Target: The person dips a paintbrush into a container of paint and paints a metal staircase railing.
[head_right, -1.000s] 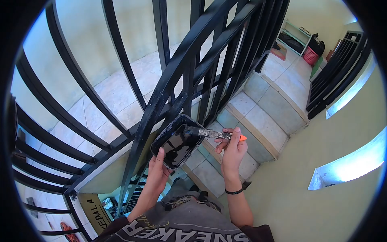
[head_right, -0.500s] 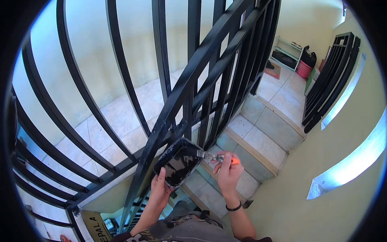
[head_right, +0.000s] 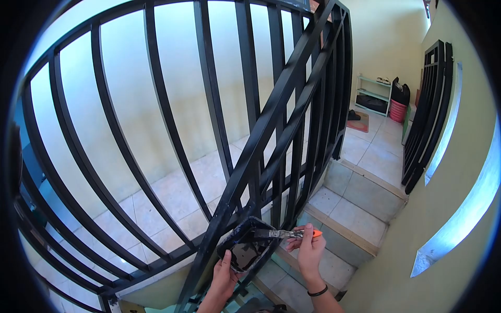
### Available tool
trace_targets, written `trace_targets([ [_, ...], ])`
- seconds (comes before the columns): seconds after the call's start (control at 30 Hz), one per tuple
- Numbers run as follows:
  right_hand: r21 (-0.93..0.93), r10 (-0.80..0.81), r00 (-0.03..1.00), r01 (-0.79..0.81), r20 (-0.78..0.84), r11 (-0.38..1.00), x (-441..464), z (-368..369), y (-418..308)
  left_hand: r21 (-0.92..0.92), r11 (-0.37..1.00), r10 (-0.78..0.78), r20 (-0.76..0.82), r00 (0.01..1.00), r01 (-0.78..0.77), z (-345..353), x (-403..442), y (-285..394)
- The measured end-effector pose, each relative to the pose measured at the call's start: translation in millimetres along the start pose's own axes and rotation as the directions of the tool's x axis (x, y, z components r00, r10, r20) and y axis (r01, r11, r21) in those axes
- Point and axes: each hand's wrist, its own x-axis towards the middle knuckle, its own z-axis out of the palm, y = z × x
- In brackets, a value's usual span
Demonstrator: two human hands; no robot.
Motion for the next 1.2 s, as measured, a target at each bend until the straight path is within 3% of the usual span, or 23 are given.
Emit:
trace_targets([
  [0.17,0.068,0.043,0.999,-0.045,0.031,0.997,27,1,-26,0.012,1.0,0.0,0.02,1.0,0.0,8,3,4],
  [0.27,-0.102,-0.011,0.983,0.031,0.185,0.994,27,4,-25,0.0,1.0,0.026,0.075,0.997,-0.026,14,5,7],
  [0.37,-0.031,-0.138,0.971,0.147,0.194,0.989,21,-1,-21,-0.012,1.0,0.026,0.059,0.998,-0.025,16,12,4],
  [0.47,-0.111,-0.101,0.979,0.122,0.176,0.986,25,-1,-15,-0.032,0.999,0.042,0.061,0.997,-0.04,18,15,2],
  [0.57,-0.055,0.049,0.986,-0.041,0.158,0.998,38,-7,-13,-0.015,1.0,0.016,0.067,0.998,-0.015,18,17,1],
  [0.87,-0.041,0.029,0.999,-0.028,0.034,0.999,42,-27,12,0.048,0.999,0.023,0.037,0.999,-0.025,30,17,-3],
  [0.97,-0.018,0.063,0.998,-0.063,0.002,0.998,31,-30,23,-0.01,0.998,-0.062,-0.025,0.998,0.061,23,16,-16],
  [1.2,-0.014,0.126,0.991,-0.127,-0.051,0.992,4,-40,50,0.046,0.981,-0.189,-0.046,0.981,0.191,4,14,-47],
])
